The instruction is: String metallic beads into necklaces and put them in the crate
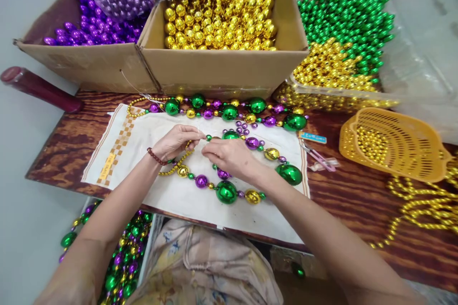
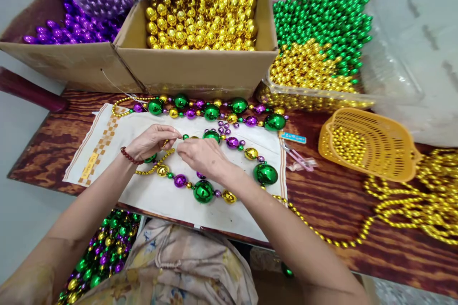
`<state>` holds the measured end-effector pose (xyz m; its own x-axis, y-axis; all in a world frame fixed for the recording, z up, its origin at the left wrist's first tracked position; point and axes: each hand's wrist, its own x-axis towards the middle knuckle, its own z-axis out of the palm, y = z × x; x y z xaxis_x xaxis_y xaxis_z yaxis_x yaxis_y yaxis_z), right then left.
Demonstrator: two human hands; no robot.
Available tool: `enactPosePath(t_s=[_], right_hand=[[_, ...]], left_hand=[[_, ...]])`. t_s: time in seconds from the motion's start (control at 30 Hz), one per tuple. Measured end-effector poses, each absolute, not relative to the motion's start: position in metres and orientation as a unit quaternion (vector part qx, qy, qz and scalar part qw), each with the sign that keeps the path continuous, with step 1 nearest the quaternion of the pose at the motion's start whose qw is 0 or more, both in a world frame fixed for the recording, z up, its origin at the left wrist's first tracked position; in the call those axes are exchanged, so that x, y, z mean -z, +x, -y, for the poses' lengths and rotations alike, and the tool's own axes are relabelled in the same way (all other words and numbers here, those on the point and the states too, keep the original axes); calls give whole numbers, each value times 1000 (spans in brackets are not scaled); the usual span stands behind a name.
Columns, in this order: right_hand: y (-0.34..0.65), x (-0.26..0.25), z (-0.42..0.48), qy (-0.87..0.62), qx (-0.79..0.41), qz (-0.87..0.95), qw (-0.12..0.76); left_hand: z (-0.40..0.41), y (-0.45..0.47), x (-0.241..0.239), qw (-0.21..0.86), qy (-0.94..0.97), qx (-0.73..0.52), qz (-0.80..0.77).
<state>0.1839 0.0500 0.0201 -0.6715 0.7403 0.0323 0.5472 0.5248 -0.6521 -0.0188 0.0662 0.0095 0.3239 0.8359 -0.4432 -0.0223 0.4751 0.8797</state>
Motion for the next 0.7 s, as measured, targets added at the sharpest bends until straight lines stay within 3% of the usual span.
enactPosePath(t_s=[0.17, 0.4, 0.57, 0.7], right_hand=[[192, -7, -85, -414, -523, 698, 260], [185, -4, -114, -294, -732, 605, 106], [178, 0, -114, -315, -754, 568, 102], [177, 1, -112, -383, -677, 606, 168]], left_hand=[[-64, -19, -16, 683, 473, -298, -470], [-62, -12, -18, 504, 636, -353, -466], [-60, -8, -9, 423, 670, -407, -455], [-59, -7, -2, 453, 615, -443, -469]])
